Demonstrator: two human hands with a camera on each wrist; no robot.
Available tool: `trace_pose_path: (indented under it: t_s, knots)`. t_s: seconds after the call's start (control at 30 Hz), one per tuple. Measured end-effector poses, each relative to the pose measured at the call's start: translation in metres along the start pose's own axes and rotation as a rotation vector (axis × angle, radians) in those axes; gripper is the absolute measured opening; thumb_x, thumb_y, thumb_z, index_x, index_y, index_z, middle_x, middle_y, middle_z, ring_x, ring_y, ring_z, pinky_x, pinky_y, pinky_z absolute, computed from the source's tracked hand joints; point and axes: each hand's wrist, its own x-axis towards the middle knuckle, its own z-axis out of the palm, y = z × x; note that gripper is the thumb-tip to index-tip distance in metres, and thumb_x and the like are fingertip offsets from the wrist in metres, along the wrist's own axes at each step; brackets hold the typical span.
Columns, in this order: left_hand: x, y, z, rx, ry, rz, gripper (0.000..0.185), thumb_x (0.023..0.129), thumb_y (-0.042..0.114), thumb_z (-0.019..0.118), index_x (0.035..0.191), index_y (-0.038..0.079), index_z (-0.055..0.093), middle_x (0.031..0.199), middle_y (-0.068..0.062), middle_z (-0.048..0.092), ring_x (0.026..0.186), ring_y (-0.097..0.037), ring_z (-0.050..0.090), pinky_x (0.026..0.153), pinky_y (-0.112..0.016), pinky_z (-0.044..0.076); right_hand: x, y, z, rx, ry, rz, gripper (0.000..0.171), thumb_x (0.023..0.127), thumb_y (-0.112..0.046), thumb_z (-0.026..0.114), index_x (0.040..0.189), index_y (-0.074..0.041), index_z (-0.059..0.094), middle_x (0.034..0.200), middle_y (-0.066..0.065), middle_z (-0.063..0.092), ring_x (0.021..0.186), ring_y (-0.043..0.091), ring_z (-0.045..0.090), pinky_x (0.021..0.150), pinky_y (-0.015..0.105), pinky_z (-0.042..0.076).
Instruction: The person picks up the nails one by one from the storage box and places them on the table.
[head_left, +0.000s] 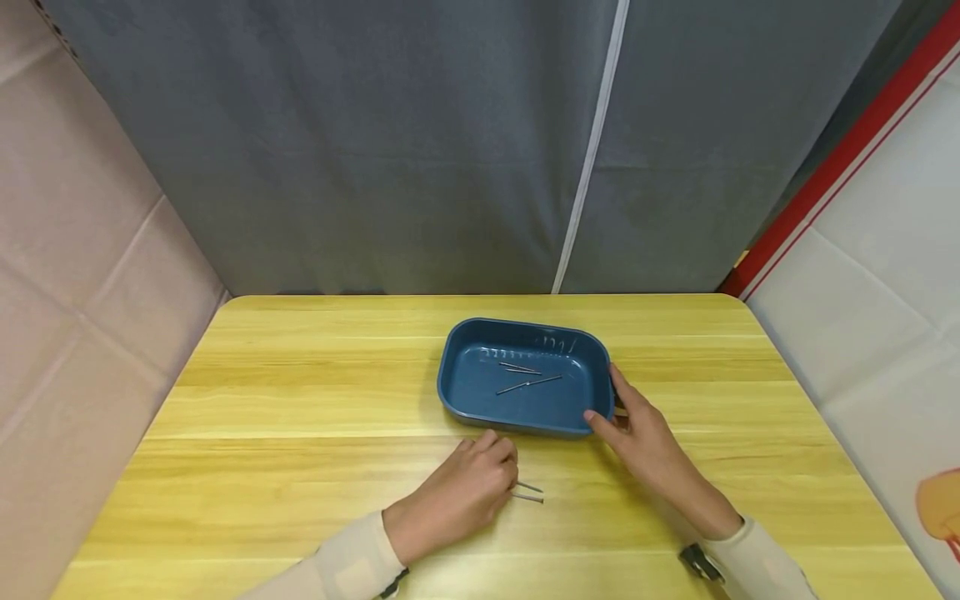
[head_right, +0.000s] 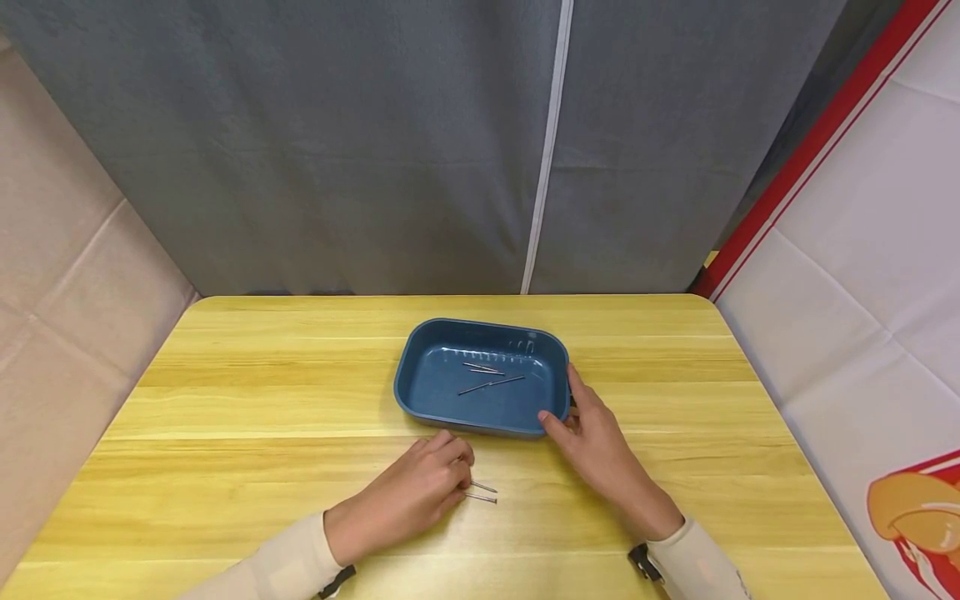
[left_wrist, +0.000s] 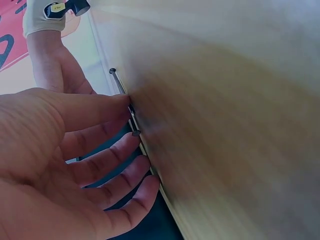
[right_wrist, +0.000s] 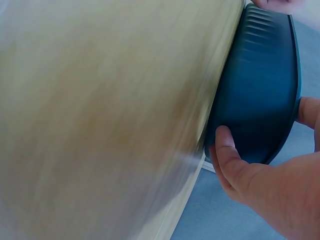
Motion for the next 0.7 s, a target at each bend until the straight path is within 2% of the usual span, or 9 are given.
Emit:
trace_pose_path:
  t_s: [0.13,0.27,0.37,0.47,0.63,0.7]
  knots:
    - [0.0,0.001,0.0,-0.004,0.0,-0.003,0.007,0.099,0.022,0.082,0.099,0.016,0.08,0.113,0.002,0.071,0.103,-0.016,0.059,0.08,-0.03,0.052,0.0,0.0,0.0,0.003,0.001,0.002,0.087,0.11,-0.023,0.07,0.172,0.007,0.016,0.159,0.037,0.048,0.125,0.047,0.07,0.095,0.044,0.064]
    - [0.001,0.002,-0.002,-0.074,0.012,-0.007,0.008,0.099,0.023,0.083,0.103,0.017,0.08,0.115,0.003,0.072,0.107,-0.015,0.061,0.088,-0.031,0.055,0.0,0.0,0.0,0.005,0.0,0.006,0.087,0.111,-0.023,0.07,0.172,0.006,0.016,0.161,0.037,0.047,0.125,0.047,0.07,0.095,0.043,0.064]
    - [0.003,0.002,-0.006,-0.192,0.049,-0.004,0.005,0.098,0.019,0.084,0.102,0.017,0.081,0.113,0.005,0.072,0.106,-0.013,0.062,0.094,-0.029,0.055,0.0,0.001,0.0,0.005,0.001,0.008,0.087,0.11,-0.024,0.07,0.172,0.006,0.016,0.161,0.037,0.046,0.126,0.047,0.07,0.095,0.044,0.064]
    - [0.006,0.002,-0.013,-0.353,0.074,-0.003,0.004,0.097,0.014,0.085,0.099,0.014,0.081,0.11,0.006,0.073,0.105,-0.011,0.062,0.097,-0.024,0.054,0.0,0.001,0.0,0.003,0.003,0.008,0.087,0.11,-0.024,0.07,0.172,0.006,0.016,0.161,0.037,0.047,0.126,0.047,0.069,0.096,0.045,0.063]
    - [0.01,0.004,-0.024,-0.559,0.041,-0.047,0.005,0.098,0.01,0.084,0.1,0.014,0.082,0.111,0.008,0.074,0.11,-0.004,0.066,0.118,-0.038,0.048,0.0,0.001,0.0,0.002,0.008,0.005,0.087,0.11,-0.023,0.07,0.172,0.007,0.017,0.159,0.036,0.049,0.126,0.047,0.069,0.097,0.046,0.063]
    - [0.011,0.004,-0.028,-0.608,0.034,-0.062,0.005,0.099,0.01,0.084,0.101,0.014,0.082,0.11,0.009,0.074,0.11,-0.003,0.066,0.118,-0.038,0.049,0.0,0.001,0.0,0.0,0.013,0.003,0.087,0.11,-0.023,0.071,0.172,0.007,0.017,0.158,0.036,0.051,0.126,0.046,0.07,0.096,0.045,0.063]
